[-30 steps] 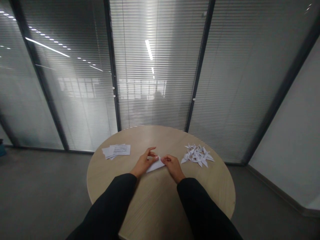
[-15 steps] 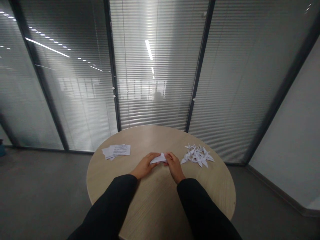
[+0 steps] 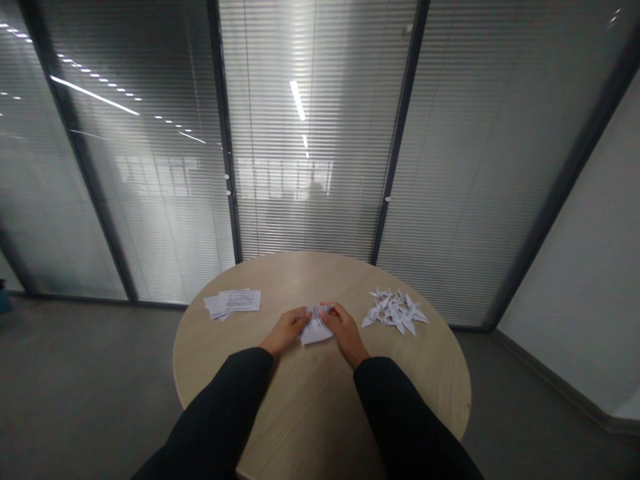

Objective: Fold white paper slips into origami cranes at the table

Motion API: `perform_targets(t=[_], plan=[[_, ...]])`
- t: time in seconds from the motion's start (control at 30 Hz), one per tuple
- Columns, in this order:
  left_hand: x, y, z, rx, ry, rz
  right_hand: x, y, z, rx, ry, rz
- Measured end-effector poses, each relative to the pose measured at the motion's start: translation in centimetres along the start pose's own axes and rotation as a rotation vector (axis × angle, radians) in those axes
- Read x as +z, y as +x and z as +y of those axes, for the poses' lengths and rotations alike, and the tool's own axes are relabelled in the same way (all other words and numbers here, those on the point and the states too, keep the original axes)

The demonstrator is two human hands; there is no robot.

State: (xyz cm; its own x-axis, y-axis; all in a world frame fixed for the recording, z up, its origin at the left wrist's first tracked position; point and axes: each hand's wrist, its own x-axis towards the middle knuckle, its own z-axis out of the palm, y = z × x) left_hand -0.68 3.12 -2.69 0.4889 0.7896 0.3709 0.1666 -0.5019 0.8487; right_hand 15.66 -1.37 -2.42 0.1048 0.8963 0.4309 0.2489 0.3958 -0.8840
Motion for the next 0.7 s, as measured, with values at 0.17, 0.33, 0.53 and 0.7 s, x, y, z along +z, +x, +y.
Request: perform_targets(t=[0.17, 0.33, 0.53, 0.7], plan=[[0.0, 0.0, -0.2, -0.074, 0.072, 0.036, 0.1, 0.0, 0.1, 0.024, 0.031, -0.037], [0.0, -0.1, -0.2, -0.079, 0.116, 0.073, 0.1, 0.3, 1.0, 0.009, -0.036, 0.018], [-0.1, 0.0, -0.1, -0.089, 0.106, 0.119, 0.1, 0.5, 1.8, 0.049, 0.028, 0.011], [-0.1, 0.1, -0.4, -0.099, 0.019, 0.075, 0.0, 0.5, 1.9, 0.112, 0.057, 0.015]])
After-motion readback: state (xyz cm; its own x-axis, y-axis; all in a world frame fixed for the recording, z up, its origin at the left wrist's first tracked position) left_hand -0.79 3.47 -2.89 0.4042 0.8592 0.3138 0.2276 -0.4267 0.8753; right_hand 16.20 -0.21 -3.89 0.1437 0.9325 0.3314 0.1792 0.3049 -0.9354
